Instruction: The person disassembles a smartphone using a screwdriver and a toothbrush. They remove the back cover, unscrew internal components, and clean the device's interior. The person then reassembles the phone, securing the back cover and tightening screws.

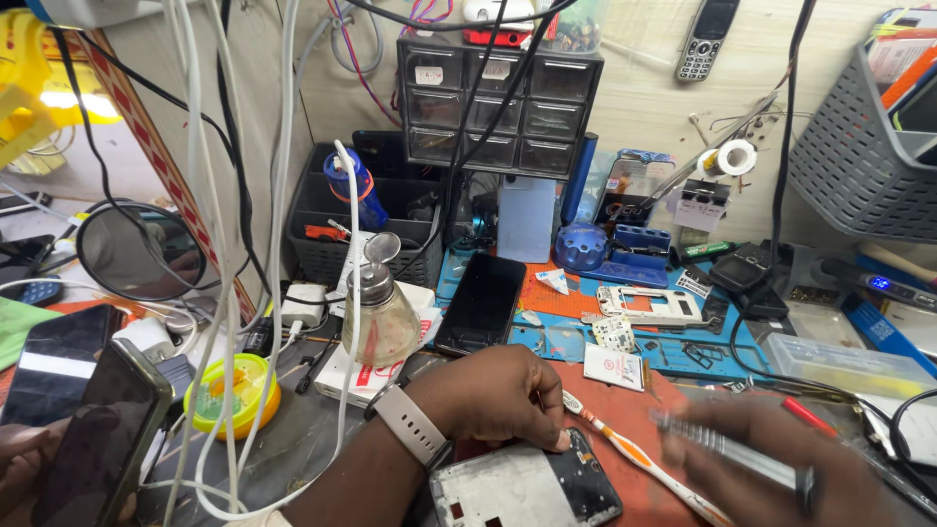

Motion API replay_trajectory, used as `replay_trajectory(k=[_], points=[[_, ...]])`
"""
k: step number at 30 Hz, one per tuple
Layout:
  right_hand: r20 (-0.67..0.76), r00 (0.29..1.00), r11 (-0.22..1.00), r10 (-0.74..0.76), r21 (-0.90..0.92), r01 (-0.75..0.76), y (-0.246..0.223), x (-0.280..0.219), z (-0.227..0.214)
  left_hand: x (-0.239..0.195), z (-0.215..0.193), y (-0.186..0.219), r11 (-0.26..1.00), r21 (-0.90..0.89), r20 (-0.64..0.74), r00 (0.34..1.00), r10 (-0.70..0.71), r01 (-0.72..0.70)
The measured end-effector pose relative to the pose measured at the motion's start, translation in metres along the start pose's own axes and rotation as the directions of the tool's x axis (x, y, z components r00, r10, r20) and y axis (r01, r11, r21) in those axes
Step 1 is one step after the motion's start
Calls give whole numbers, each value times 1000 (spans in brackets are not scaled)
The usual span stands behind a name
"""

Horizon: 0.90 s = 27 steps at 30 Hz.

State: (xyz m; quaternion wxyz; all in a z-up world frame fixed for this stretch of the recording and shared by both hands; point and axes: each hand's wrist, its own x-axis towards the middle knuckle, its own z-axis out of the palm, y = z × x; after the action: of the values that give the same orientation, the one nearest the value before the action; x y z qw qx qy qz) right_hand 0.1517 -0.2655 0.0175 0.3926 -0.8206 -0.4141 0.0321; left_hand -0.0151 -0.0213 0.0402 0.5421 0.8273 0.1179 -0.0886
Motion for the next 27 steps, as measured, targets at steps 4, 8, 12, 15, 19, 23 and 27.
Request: replay_trajectory(k=[4, 8, 12, 15, 19, 23, 27], points=[[-97, 995, 964, -10, 263, 35, 66, -44, 60, -2, 3, -1, 999, 5, 47, 998, 37, -37], [-231, 967, 995, 103, 14, -103, 80, -73, 74, 1, 6, 0, 1000, 19, 61, 998, -3, 2], [-75, 976, 978, 207, -14, -208, 46, -67, 57, 0, 7, 3, 995, 102, 46, 999, 10, -14], [-65, 988, 987, 139, 84, -134, 23, -63, 51, 0, 8, 2, 993, 84, 63, 995, 72, -77], [41, 965, 965, 258, 42, -259, 16, -60, 46, -1, 7, 3, 992, 116, 47, 998, 52, -57], [76, 962, 965, 263, -8, -264, 17, -58, 43, -1, 6, 4, 992, 117, 55, 998, 39, -45], [53, 971, 973, 232, -3, -233, 7, -62, 42, 2, 7, 2, 994, 96, 71, 997, 37, -44]])
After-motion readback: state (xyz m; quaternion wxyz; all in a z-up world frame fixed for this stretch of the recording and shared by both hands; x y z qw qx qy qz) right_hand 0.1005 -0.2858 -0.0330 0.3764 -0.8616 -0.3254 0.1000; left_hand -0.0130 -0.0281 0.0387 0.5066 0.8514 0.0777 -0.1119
